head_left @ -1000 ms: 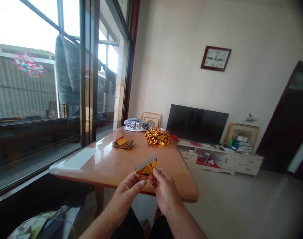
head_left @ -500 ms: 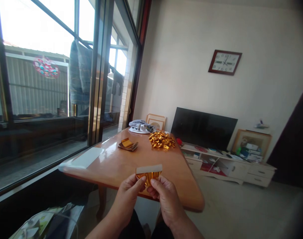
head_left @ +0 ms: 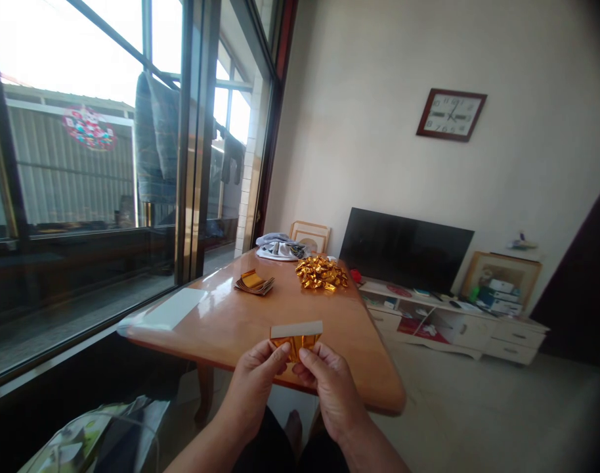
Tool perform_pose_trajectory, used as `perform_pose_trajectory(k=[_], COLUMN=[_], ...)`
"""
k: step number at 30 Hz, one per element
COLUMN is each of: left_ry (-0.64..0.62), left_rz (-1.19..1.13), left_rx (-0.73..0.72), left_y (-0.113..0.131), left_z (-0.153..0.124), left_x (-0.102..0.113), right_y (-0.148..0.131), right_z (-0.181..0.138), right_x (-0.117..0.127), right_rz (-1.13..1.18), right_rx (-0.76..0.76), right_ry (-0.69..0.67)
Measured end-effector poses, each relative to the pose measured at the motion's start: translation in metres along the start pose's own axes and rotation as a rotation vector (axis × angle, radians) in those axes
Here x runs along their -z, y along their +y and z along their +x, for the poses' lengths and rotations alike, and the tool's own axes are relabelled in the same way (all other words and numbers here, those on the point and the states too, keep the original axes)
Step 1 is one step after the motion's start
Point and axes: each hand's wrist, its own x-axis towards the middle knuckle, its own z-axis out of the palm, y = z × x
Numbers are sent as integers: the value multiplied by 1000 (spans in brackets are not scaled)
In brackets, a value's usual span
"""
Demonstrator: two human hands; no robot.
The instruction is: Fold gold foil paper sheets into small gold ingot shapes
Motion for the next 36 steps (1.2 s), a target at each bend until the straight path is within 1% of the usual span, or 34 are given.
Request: perform_pose_trajectory(k=[3, 6, 10, 13, 17, 19, 25, 31, 33, 36], left_ry=[18, 19, 2, -33, -78, -88, -121, -138, -140, -134], left_rz=[15, 14, 32, 63, 63, 42, -15, -44, -53, -65], left_rx=[12, 24, 39, 60, 80, 94, 159, 125, 119, 114], left_y=[3, 7, 11, 14, 20, 23, 26, 25, 24, 23], left_z=[-1, -3, -6, -10, -16, -20, -26, -27, -27, -27], left_x=[1, 2, 8, 11, 10, 8, 6, 7, 8, 9], right_y=[-1, -2, -5, -13, -27, -32, -27, -21, -20, -19], right_z=[-1, -2, -1, -1, -8, -12, -19, -21, -22, -22], right_x=[3, 7, 13, 16, 14, 12, 5, 2, 2, 3], right_rz=[-5, 10, -15, -64, -204, -307, -567, -694, -721, -729], right_rx=[-21, 1, 74, 155, 251, 285, 455, 577, 633, 706], right_ry=[-27, -43, 8, 32, -42, -44, 67, 130, 114, 34])
